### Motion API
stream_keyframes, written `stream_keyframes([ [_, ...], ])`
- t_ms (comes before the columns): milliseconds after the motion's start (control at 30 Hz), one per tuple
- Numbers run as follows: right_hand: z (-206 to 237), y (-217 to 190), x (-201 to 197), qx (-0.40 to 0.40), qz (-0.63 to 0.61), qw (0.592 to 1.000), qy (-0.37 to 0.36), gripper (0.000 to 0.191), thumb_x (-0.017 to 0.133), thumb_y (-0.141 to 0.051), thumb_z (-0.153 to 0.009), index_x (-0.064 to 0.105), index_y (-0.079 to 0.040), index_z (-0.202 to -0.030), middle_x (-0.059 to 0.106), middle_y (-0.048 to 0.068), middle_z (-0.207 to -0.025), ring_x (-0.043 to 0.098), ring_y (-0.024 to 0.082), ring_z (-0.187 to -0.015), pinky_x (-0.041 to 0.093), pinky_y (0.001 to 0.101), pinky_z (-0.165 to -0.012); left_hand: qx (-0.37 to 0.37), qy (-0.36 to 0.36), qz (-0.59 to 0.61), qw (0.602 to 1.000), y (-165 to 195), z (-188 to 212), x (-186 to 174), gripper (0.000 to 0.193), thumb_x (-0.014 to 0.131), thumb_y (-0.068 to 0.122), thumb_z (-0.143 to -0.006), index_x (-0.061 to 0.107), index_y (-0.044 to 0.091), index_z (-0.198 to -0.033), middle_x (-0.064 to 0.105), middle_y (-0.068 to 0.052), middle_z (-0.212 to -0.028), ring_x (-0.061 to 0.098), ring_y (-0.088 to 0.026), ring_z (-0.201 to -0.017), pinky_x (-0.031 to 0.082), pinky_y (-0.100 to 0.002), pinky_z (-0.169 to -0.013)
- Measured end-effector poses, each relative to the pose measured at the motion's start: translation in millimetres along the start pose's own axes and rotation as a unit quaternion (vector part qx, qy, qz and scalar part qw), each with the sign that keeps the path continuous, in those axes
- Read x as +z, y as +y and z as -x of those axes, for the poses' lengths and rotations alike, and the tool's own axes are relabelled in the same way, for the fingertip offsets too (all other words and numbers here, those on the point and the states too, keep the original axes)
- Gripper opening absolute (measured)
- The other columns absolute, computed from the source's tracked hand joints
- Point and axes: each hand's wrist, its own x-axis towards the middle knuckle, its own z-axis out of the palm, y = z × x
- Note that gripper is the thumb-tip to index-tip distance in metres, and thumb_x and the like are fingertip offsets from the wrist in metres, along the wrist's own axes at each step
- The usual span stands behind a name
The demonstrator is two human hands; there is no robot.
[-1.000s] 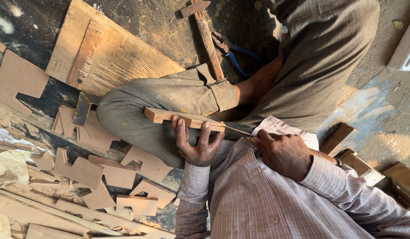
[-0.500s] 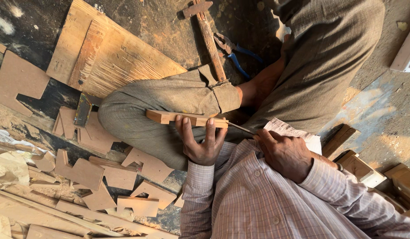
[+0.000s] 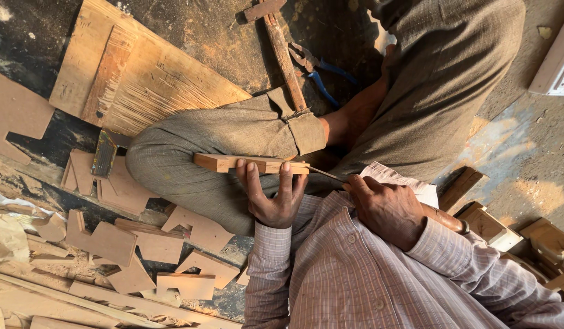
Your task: The person sits on the workshop floor and uses pliers to pull nails out of small cut wooden pieces, then files the wood edges with a flat file. They handle the pieces one at a time, turning them over and setting finished pieces aside among the scrap wood.
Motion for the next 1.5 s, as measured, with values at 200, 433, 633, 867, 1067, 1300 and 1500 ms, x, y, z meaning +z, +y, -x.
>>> stream_keyframes([
  [200, -23.5, -14.5, 2.4, -0.028, 0.071, 0.995, -0.066, 0.039, 0.054, -0.033, -0.104, 0.057, -0.003, -0.127, 0.07, 0.011, -0.085, 0.067, 0.021, -0.043, 0.05, 0.0382, -0.033, 0.01, 0.007, 0.012, 1.0, -0.8, 3.2, -1.5, 0.066, 0.093, 0.029, -0.093, 0.053, 0.018, -0.145, 0.03, -0.025, -0.153, 0.036, -0.054, -0.147, 0.048, -0.065, -0.111],
  [433, -39.2, -22.5, 1.0, -0.082, 0.05, 0.994, 0.052, 0.03, 0.057, -0.031, -0.099, 0.06, -0.005, -0.114, 0.069, 0.01, -0.078, 0.069, 0.025, -0.055, 0.051, 0.0389, -0.041, -0.012, 0.015, 0.041, 0.999, -0.8, -2.8, -8.7, 0.072, 0.091, 0.031, -0.092, 0.048, 0.002, -0.142, 0.038, -0.022, -0.146, 0.046, -0.051, -0.141, 0.052, -0.061, -0.109],
  [633, -47.3, -2.1, -2.5, -0.171, 0.075, 0.98, 0.069, 0.03, 0.057, -0.03, -0.096, 0.06, -0.004, -0.111, 0.067, 0.01, -0.08, 0.071, 0.026, -0.067, 0.055, 0.0383, -0.05, -0.025, -0.004, 0.044, 0.999, 0.5, -8.0, -8.6, 0.079, 0.093, 0.031, -0.089, 0.047, -0.014, -0.135, 0.04, -0.023, -0.14, 0.048, -0.051, -0.138, 0.053, -0.056, -0.107],
  [867, -78.5, 39.4, -8.4, -0.219, 0.132, 0.964, 0.076, 0.029, 0.061, -0.03, -0.096, 0.063, -0.007, -0.112, 0.067, 0.008, -0.076, 0.071, 0.025, -0.068, 0.055, 0.0384, -0.053, -0.045, 0.052, 0.096, 0.993, -1.8, -10.2, -16.6, 0.088, 0.096, 0.031, -0.082, 0.041, -0.009, -0.137, 0.038, -0.019, -0.14, 0.048, -0.043, -0.137, 0.051, -0.06, -0.117],
  [1067, -73.5, 42.7, -3.6, -0.136, 0.017, 0.986, 0.095, 0.028, 0.063, -0.029, -0.094, 0.065, -0.008, -0.112, 0.073, 0.011, -0.084, 0.071, 0.033, -0.065, 0.054, 0.0445, -0.048, -0.094, 0.057, 0.158, 0.981, 1.6, -5.0, -28.9, 0.097, 0.096, 0.028, -0.075, 0.034, -0.006, -0.142, 0.035, -0.02, -0.144, 0.043, -0.042, -0.143, 0.046, -0.058, -0.121],
  [1300, -93.6, 63.0, -24.8, -0.064, -0.111, 0.983, 0.129, 0.014, 0.059, -0.019, -0.105, 0.063, -0.006, -0.109, 0.073, 0.012, -0.084, 0.072, 0.035, -0.069, 0.056, 0.0468, -0.059, -0.184, 0.042, 0.31, 0.932, 4.1, 22.6, -52.5, 0.099, 0.075, 0.013, -0.082, 0.012, -0.005, -0.157, 0.019, -0.028, -0.16, 0.028, -0.043, -0.155, 0.04, -0.054, -0.126],
  [1500, -72.7, 102.3, -53.3, 0.006, -0.366, 0.914, 0.174, 0.028, 0.051, -0.012, -0.113, 0.061, 0.003, -0.134, 0.071, 0.016, -0.1, 0.06, 0.026, -0.076, 0.05, 0.0346, -0.064, -0.379, 0.097, 0.417, 0.82, 12.0, 58.5, -49.4, 0.097, 0.067, 0.004, -0.09, 0.004, -0.006, -0.163, 0.045, -0.031, -0.146, 0.057, -0.031, -0.118, 0.054, -0.042, -0.096],
])
